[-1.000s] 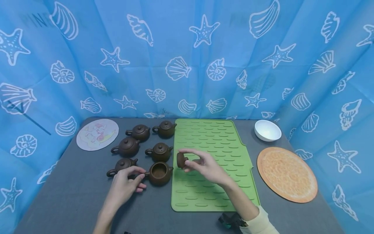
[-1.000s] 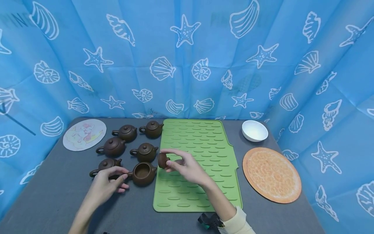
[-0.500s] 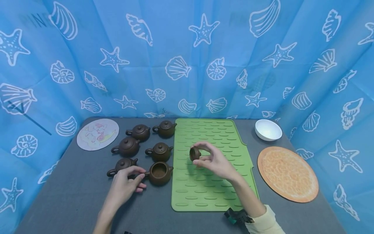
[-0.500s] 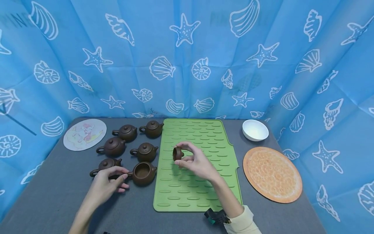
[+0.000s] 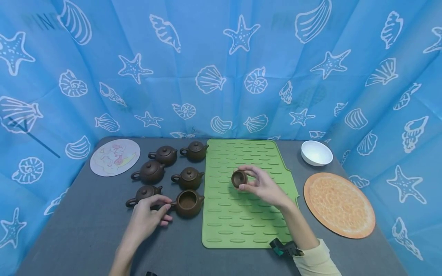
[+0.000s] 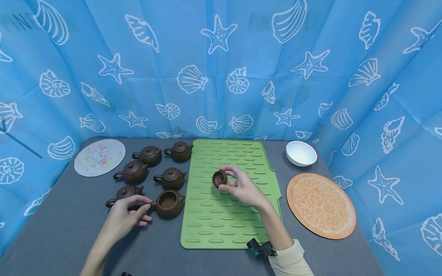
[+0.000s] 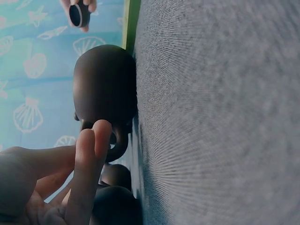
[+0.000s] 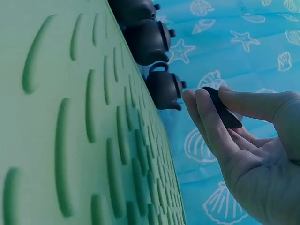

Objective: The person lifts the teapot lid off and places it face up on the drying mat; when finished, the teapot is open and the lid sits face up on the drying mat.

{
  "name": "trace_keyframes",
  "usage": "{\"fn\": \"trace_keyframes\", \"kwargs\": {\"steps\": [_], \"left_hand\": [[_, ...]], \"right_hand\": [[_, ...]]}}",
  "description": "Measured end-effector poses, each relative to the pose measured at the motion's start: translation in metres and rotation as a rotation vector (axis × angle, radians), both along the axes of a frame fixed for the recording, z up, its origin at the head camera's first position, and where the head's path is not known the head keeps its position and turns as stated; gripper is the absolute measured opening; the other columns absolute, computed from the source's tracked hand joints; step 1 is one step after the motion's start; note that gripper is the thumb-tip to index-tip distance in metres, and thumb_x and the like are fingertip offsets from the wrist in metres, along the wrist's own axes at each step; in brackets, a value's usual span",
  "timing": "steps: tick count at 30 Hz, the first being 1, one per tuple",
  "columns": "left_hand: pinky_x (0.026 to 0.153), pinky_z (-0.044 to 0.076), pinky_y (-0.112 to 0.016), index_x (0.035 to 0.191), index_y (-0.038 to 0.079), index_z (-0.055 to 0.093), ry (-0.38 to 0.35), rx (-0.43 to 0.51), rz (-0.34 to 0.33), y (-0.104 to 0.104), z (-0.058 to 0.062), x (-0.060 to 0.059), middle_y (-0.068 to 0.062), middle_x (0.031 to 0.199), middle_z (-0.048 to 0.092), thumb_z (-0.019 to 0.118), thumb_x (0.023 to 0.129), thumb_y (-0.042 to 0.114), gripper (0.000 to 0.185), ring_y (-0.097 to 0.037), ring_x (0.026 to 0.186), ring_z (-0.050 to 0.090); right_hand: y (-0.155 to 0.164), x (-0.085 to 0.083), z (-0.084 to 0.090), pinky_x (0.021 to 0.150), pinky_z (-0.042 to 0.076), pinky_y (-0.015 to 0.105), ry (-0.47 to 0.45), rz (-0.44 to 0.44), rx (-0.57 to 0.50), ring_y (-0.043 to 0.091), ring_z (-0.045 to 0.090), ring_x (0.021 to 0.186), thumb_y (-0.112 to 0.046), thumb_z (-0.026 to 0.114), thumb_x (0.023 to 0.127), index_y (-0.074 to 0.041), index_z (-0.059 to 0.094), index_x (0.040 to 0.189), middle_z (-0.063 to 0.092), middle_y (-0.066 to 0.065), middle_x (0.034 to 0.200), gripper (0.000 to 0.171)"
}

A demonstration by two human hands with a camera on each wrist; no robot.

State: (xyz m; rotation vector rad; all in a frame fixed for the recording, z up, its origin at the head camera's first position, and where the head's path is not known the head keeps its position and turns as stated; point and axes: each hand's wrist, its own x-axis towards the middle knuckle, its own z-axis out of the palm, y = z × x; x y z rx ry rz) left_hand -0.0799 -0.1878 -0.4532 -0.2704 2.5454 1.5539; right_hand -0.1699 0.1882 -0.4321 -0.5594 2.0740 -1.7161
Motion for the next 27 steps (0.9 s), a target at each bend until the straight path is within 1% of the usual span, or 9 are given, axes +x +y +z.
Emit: {"fn": "trace_keyframes", "kwargs": {"steps": [2,5,9,13,16,19,22,25,27], "left_hand": [[0.066,0.065,-0.026,0.127,0.004,0.073,-0.003,0.000,0.001,0.000,0.000,0.000,-0.022,0.130,0.075,0.069,0.104,0.003,0.023,-0.018,0.078,0.082],[0.066,0.065,-0.026,0.127,0.004,0.073,-0.005,0.001,0.002,-0.001,0.000,0.001,-0.022,0.130,0.075,0.069,0.104,0.003,0.023,-0.018,0.079,0.082],[0.066,0.065,-0.026,0.126,0.005,0.073,-0.003,0.000,0.004,-0.001,0.000,0.001,-0.022,0.130,0.075,0.069,0.104,0.003,0.022,-0.018,0.078,0.082],[0.065,0.065,-0.026,0.126,0.005,0.074,0.002,0.005,0.007,-0.001,-0.001,0.000,-0.022,0.130,0.075,0.069,0.104,0.003,0.022,-0.018,0.077,0.082],[0.065,0.065,-0.026,0.126,0.004,0.074,0.002,0.005,0.009,0.000,-0.001,0.000,-0.023,0.130,0.075,0.069,0.104,0.003,0.022,-0.017,0.077,0.082],[0.065,0.065,-0.026,0.125,0.005,0.074,-0.002,-0.001,0.011,0.000,-0.001,0.000,-0.023,0.131,0.075,0.070,0.104,0.003,0.022,-0.017,0.077,0.082],[0.065,0.065,-0.026,0.125,0.005,0.074,-0.007,-0.005,0.015,0.001,-0.002,0.000,-0.023,0.131,0.075,0.070,0.104,0.003,0.022,-0.017,0.077,0.082],[0.064,0.065,-0.026,0.125,0.005,0.074,-0.006,-0.009,0.016,0.001,-0.002,0.000,-0.023,0.131,0.075,0.070,0.104,0.002,0.021,-0.017,0.076,0.082],[0.064,0.065,-0.026,0.124,0.005,0.074,-0.004,-0.011,0.014,0.001,-0.002,-0.001,-0.023,0.131,0.075,0.070,0.104,0.002,0.021,-0.017,0.076,0.082]], "right_hand": [[-0.003,0.000,-0.002,0.100,0.064,0.045,-0.011,0.021,0.009,0.049,0.072,0.125,0.005,0.067,0.103,0.009,0.032,0.161,0.038,0.034,0.166,0.068],[-0.008,0.002,-0.006,0.099,0.064,0.036,-0.031,0.061,0.030,0.050,0.072,0.124,0.006,0.066,0.102,0.010,0.032,0.160,0.038,0.036,0.165,0.067],[-0.018,0.005,-0.013,0.095,0.062,0.025,-0.027,0.102,0.091,0.046,0.075,0.121,0.004,0.068,0.102,0.009,0.036,0.160,0.039,0.035,0.166,0.067],[-0.027,0.008,-0.019,0.092,0.062,0.024,0.008,0.111,0.171,0.044,0.075,0.122,-0.001,0.071,0.101,0.007,0.042,0.158,0.044,0.035,0.163,0.064],[-0.032,0.011,-0.022,0.086,0.064,0.026,0.028,0.103,0.221,0.042,0.076,0.120,-0.001,0.072,0.101,0.006,0.046,0.157,0.049,0.034,0.159,0.062],[-0.034,0.012,-0.022,0.077,0.063,0.027,0.055,0.107,0.265,0.034,0.079,0.108,0.000,0.071,0.101,0.005,0.047,0.157,0.057,0.032,0.149,0.060],[-0.036,0.014,-0.022,0.068,0.060,0.027,0.094,0.116,0.318,0.024,0.079,0.090,-0.001,0.070,0.102,0.005,0.046,0.157,0.068,0.027,0.133,0.060],[-0.036,0.015,-0.022,0.063,0.057,0.026,0.138,0.109,0.368,0.017,0.074,0.077,-0.005,0.073,0.102,0.003,0.048,0.157,0.073,0.020,0.120,0.061],[-0.037,0.016,-0.023,0.062,0.056,0.026,0.169,0.102,0.388,0.013,0.069,0.075,-0.009,0.076,0.101,0.002,0.049,0.156,0.073,0.018,0.120,0.063]]}}
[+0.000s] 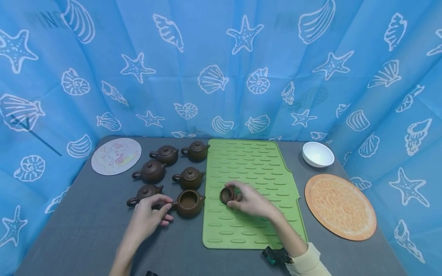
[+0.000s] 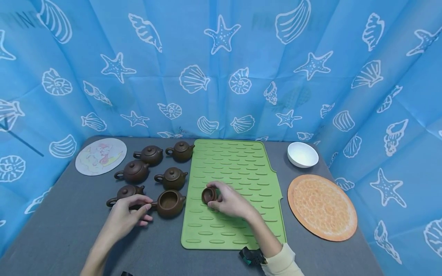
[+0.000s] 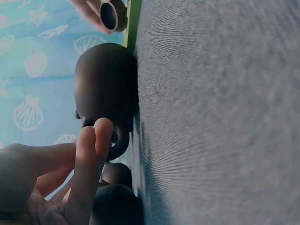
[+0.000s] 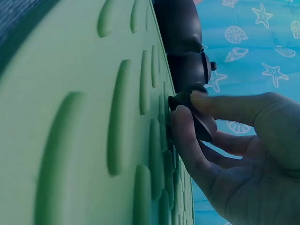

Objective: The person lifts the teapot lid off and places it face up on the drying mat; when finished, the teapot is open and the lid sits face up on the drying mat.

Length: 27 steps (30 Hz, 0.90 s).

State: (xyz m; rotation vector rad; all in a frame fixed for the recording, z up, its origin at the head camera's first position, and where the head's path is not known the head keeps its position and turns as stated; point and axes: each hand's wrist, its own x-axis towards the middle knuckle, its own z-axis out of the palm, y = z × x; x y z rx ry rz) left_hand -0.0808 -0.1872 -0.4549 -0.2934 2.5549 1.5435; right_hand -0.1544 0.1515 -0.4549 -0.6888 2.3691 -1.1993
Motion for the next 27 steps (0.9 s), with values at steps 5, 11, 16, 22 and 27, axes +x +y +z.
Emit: {"fn": "trace_keyframes", "kwargs": {"steps": [5,11,16,22,27], "left_hand": [[0.063,0.064,-0.026,0.123,0.006,0.075,-0.006,-0.011,-0.011,0.000,0.002,-0.001,-0.020,0.127,0.077,0.071,0.103,0.003,0.021,-0.016,0.075,0.081],[0.063,0.064,-0.025,0.123,0.006,0.075,-0.015,-0.026,-0.040,-0.002,0.007,-0.004,-0.015,0.119,0.079,0.071,0.104,0.005,0.020,-0.015,0.076,0.081],[0.064,0.064,-0.025,0.124,0.004,0.075,-0.007,-0.031,-0.065,-0.005,0.011,-0.006,-0.014,0.118,0.079,0.070,0.104,0.005,0.021,-0.016,0.077,0.081],[0.066,0.064,-0.024,0.124,0.003,0.074,0.026,-0.017,-0.102,-0.008,0.014,-0.010,-0.015,0.116,0.079,0.070,0.104,0.006,0.021,-0.015,0.078,0.081],[0.066,0.065,-0.024,0.123,0.000,0.074,0.100,-0.007,-0.141,-0.010,0.015,-0.014,-0.016,0.110,0.080,0.070,0.104,0.005,0.020,-0.016,0.077,0.080]], "right_hand": [[-0.001,0.000,-0.003,0.065,0.058,0.027,0.019,-0.013,0.001,0.012,0.066,0.077,-0.016,0.082,0.098,0.000,0.049,0.156,0.068,0.020,0.127,0.068],[-0.003,-0.002,-0.005,0.065,0.063,0.032,-0.035,-0.023,-0.040,0.018,0.072,0.073,-0.015,0.082,0.098,0.001,0.047,0.157,0.067,0.025,0.129,0.070],[-0.002,-0.003,-0.002,0.062,0.061,0.032,-0.021,-0.018,-0.023,0.015,0.069,0.069,-0.017,0.082,0.098,0.000,0.047,0.156,0.068,0.022,0.126,0.070],[0.000,-0.006,0.005,0.049,0.046,0.027,0.001,-0.023,0.023,0.008,0.054,0.052,-0.025,0.079,0.101,-0.006,0.049,0.158,0.066,0.005,0.070,0.066],[-0.003,-0.010,0.013,0.045,0.036,0.024,0.038,-0.013,0.001,0.003,0.038,0.045,-0.024,0.077,0.103,-0.006,0.051,0.156,0.047,-0.006,0.058,0.061]]}}
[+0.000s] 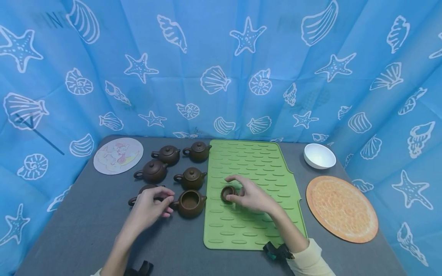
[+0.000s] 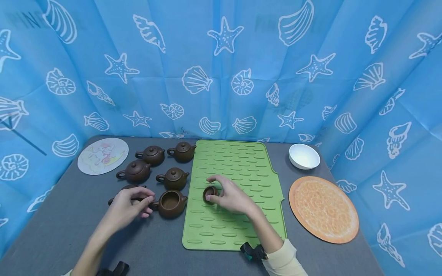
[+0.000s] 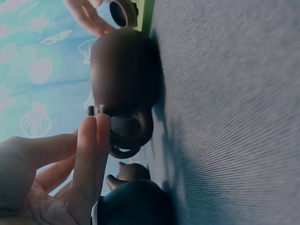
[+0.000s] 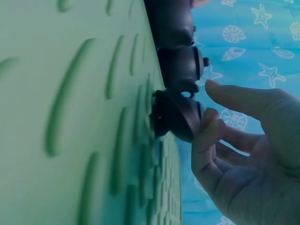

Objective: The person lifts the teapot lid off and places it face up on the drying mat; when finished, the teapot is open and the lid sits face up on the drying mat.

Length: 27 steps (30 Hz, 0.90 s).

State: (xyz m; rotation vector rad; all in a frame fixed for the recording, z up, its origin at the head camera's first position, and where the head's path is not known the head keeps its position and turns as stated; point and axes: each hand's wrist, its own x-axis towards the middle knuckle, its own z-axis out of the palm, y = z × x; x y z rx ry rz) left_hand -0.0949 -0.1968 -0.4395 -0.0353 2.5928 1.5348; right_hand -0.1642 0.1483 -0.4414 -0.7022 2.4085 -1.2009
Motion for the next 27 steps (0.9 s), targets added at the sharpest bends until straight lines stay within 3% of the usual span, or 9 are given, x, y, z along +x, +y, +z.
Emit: {"fn": "trace_keyframes", "kwargs": {"steps": [2,5,8,13,17,21,24,27], "left_hand": [[0.066,0.064,-0.024,0.123,-0.001,0.074,0.031,-0.009,-0.017,-0.001,0.001,-0.003,-0.017,0.108,0.079,0.069,0.104,0.004,0.020,-0.016,0.077,0.080],[0.064,0.063,-0.024,0.121,0.000,0.074,0.082,-0.059,-0.041,-0.003,0.005,-0.008,-0.017,0.104,0.079,0.070,0.104,0.005,0.019,-0.013,0.075,0.077],[0.062,0.057,-0.023,0.119,0.003,0.076,0.139,-0.139,-0.053,-0.004,0.009,-0.017,-0.014,0.099,0.078,0.071,0.104,0.007,0.016,-0.012,0.074,0.072],[0.070,0.054,-0.023,0.115,0.005,0.078,0.214,-0.222,-0.076,-0.007,0.016,-0.036,-0.009,0.101,0.080,0.072,0.104,0.009,0.014,-0.014,0.084,0.069],[0.077,0.058,-0.030,0.116,0.005,0.079,0.205,-0.246,-0.093,-0.008,0.018,-0.053,-0.011,0.106,0.081,0.072,0.104,0.009,0.014,-0.019,0.092,0.073],[0.082,0.060,-0.038,0.116,0.006,0.080,0.182,-0.280,-0.114,-0.008,0.017,-0.066,-0.012,0.109,0.081,0.072,0.104,0.010,0.015,-0.021,0.093,0.073],[0.081,0.060,-0.039,0.117,0.007,0.080,0.164,-0.305,-0.118,-0.009,0.017,-0.073,-0.013,0.110,0.080,0.072,0.104,0.010,0.016,-0.020,0.092,0.072],[0.077,0.058,-0.034,0.117,0.006,0.081,0.149,-0.315,-0.114,-0.011,0.015,-0.078,-0.014,0.110,0.080,0.073,0.104,0.010,0.016,-0.020,0.088,0.071]], "right_hand": [[-0.002,-0.001,0.003,0.045,0.035,0.024,0.015,-0.002,-0.016,0.003,0.035,0.045,-0.023,0.077,0.103,-0.006,0.053,0.155,0.046,-0.005,0.058,0.059],[-0.008,-0.004,0.008,0.046,0.035,0.024,0.035,-0.014,-0.043,0.004,0.036,0.046,-0.023,0.077,0.103,-0.009,0.057,0.152,0.061,0.006,0.070,0.055],[-0.018,-0.008,0.012,0.047,0.037,0.025,0.040,-0.014,-0.085,0.004,0.038,0.048,-0.021,0.076,0.103,-0.010,0.060,0.148,0.075,0.019,0.103,0.049],[-0.042,-0.019,0.014,0.047,0.038,0.024,-0.005,-0.008,-0.174,0.007,0.044,0.050,-0.014,0.075,0.102,-0.008,0.063,0.142,0.067,0.022,0.142,0.043],[-0.062,-0.027,0.015,0.051,0.044,0.023,-0.052,-0.010,-0.220,0.014,0.057,0.055,-0.012,0.075,0.102,-0.005,0.064,0.140,0.068,0.019,0.140,0.040],[-0.082,-0.034,0.015,0.055,0.048,0.022,-0.065,-0.009,-0.227,0.014,0.058,0.056,-0.012,0.075,0.102,-0.004,0.066,0.137,0.070,0.018,0.135,0.037],[-0.094,-0.039,0.013,0.052,0.045,0.021,-0.051,-0.021,-0.217,0.010,0.049,0.051,-0.014,0.076,0.102,-0.004,0.068,0.134,0.071,0.018,0.128,0.035],[-0.104,-0.045,0.010,0.051,0.044,0.021,-0.048,-0.054,-0.208,0.007,0.048,0.050,-0.016,0.077,0.101,-0.006,0.071,0.129,0.071,0.014,0.120,0.031]]}}
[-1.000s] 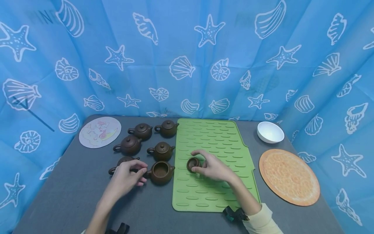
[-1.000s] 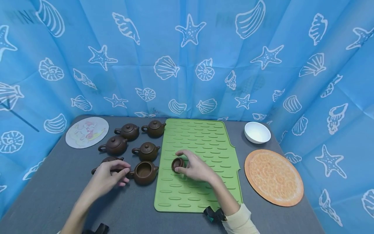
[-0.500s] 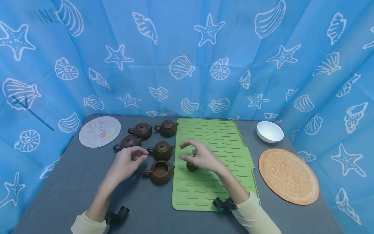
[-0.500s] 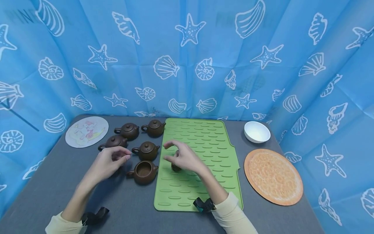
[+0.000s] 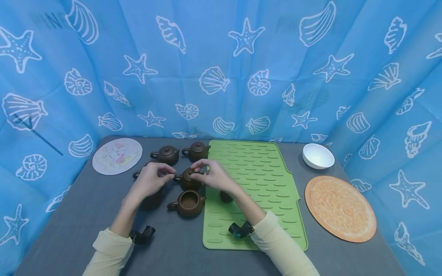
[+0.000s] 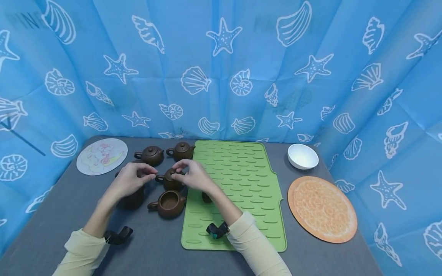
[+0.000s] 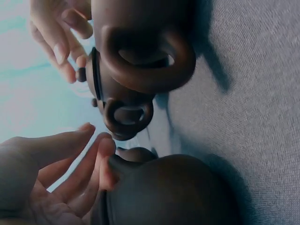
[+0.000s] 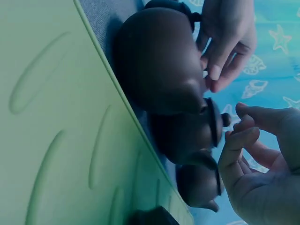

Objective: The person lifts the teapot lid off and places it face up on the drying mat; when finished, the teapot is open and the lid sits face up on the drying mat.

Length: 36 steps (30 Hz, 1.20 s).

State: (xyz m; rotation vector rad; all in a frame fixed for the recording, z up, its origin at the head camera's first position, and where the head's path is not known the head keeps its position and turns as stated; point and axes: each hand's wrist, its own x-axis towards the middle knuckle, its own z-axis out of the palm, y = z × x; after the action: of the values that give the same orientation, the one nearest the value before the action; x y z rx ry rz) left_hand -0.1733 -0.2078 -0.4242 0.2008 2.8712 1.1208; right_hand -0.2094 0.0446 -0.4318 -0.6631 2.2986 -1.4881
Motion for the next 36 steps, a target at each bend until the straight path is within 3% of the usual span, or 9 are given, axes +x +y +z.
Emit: {"fn": "trace_keyframes", "kwargs": {"steps": [4,12,18,27,33,36], "left_hand": [[0.074,0.056,-0.031,0.116,0.005,0.081,-0.008,0.008,-0.020,-0.005,-0.004,-0.005,-0.015,0.110,0.081,0.073,0.103,0.009,0.016,-0.018,0.084,0.070],[0.086,0.065,-0.042,0.114,0.007,0.082,-0.072,0.067,-0.048,-0.012,-0.012,-0.012,-0.014,0.109,0.082,0.072,0.104,0.010,0.014,-0.016,0.085,0.078],[0.084,0.065,-0.040,0.113,0.008,0.082,-0.088,0.077,-0.046,-0.011,-0.013,-0.014,-0.012,0.105,0.082,0.073,0.104,0.011,0.014,-0.015,0.084,0.077],[0.084,0.064,-0.038,0.114,0.008,0.082,-0.121,0.081,-0.031,-0.009,-0.011,-0.012,-0.012,0.102,0.082,0.073,0.104,0.012,0.014,-0.015,0.084,0.077],[0.083,0.064,-0.037,0.114,0.008,0.083,-0.120,0.084,-0.022,-0.009,-0.010,-0.010,-0.011,0.102,0.082,0.073,0.104,0.011,0.014,-0.015,0.084,0.076],[0.082,0.064,-0.036,0.113,0.008,0.082,-0.111,0.091,-0.028,-0.009,-0.011,-0.011,-0.012,0.102,0.082,0.073,0.104,0.010,0.013,-0.015,0.083,0.076]], "right_hand": [[-0.009,-0.006,-0.005,0.051,0.045,0.022,-0.010,-0.032,0.005,0.006,0.049,0.051,-0.016,0.079,0.100,-0.007,0.075,0.124,0.071,0.011,0.112,0.026],[-0.013,-0.010,-0.009,0.049,0.041,0.020,0.017,-0.054,0.041,0.006,0.044,0.050,-0.015,0.079,0.100,-0.007,0.078,0.117,0.071,0.008,0.103,0.019],[-0.013,-0.010,-0.011,0.050,0.042,0.020,0.048,-0.051,0.040,0.006,0.045,0.052,-0.014,0.079,0.100,-0.005,0.077,0.115,0.071,0.008,0.101,0.018],[-0.007,-0.003,-0.010,0.050,0.038,0.021,0.106,-0.049,-0.015,0.010,0.041,0.053,-0.015,0.077,0.102,-0.005,0.077,0.115,0.070,0.014,0.110,0.016],[0.007,0.007,-0.003,0.057,0.044,0.022,0.105,-0.049,-0.050,0.014,0.054,0.063,-0.016,0.074,0.104,-0.007,0.073,0.118,0.064,0.019,0.130,0.016],[0.018,0.010,0.001,0.054,0.043,0.023,0.085,-0.046,-0.075,0.018,0.053,0.061,-0.014,0.071,0.106,-0.006,0.070,0.121,0.066,0.019,0.122,0.017]]}}
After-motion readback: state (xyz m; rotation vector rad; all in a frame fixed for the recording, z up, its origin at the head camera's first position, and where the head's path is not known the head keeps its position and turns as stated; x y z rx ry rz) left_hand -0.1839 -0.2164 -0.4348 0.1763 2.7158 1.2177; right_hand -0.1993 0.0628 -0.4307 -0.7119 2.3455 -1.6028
